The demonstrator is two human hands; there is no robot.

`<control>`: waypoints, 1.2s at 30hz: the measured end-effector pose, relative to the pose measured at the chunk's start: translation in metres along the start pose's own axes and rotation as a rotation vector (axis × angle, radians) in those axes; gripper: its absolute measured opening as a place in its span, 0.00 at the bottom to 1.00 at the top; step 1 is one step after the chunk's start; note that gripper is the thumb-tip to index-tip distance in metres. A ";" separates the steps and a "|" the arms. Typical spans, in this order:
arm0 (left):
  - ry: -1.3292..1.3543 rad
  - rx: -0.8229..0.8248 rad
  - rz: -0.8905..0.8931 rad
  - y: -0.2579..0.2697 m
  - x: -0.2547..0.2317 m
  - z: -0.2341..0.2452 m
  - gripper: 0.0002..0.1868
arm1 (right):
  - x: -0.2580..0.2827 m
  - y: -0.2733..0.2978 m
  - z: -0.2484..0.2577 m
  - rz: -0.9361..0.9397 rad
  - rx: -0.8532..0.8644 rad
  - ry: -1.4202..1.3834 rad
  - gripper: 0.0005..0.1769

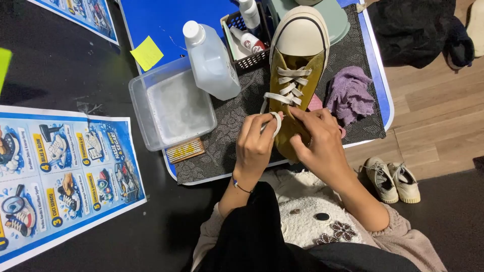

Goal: Threading a white shoelace through the eyelets of a yellow canvas shoe on a service counter.

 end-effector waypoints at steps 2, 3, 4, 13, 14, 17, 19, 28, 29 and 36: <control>0.032 0.007 0.009 -0.002 -0.001 0.001 0.07 | 0.000 -0.001 0.000 -0.005 0.010 -0.009 0.27; 0.065 0.013 0.018 -0.003 -0.001 0.001 0.07 | 0.000 -0.001 0.000 -0.009 0.021 -0.017 0.26; 0.065 0.013 0.018 -0.003 -0.002 -0.001 0.07 | -0.004 0.000 0.000 -0.009 0.020 -0.017 0.26; 0.562 -0.025 0.457 0.019 0.040 -0.028 0.05 | -0.014 -0.008 0.004 -0.064 0.108 -0.115 0.20; 0.610 -0.027 0.525 0.026 0.046 -0.034 0.05 | -0.022 -0.007 0.000 -0.069 0.138 -0.137 0.19; 0.686 -0.025 0.624 0.039 0.055 -0.044 0.04 | -0.028 -0.013 0.006 -0.102 0.210 -0.213 0.18; 0.716 -0.020 0.658 0.045 0.056 -0.050 0.04 | -0.027 -0.020 0.010 -0.131 0.254 -0.265 0.19; 0.912 -0.026 0.630 0.075 0.022 -0.061 0.40 | -0.025 -0.019 0.002 0.048 0.160 -0.025 0.04; 0.907 -0.062 0.587 0.072 0.013 -0.059 0.41 | -0.014 -0.018 0.001 0.103 0.164 0.049 0.05; 0.788 -0.439 0.647 0.107 0.012 -0.065 0.30 | -0.015 0.005 -0.010 0.237 0.310 0.048 0.08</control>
Point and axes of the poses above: each hand's wrist, its own y-axis away from the middle knuckle, its own z-axis out of the back of the hand, x = y × z, the point moved 10 cm from there along -y, towards the middle knuckle, and after that the axes turned 5 degrees about -z, right-handed, at the moved point
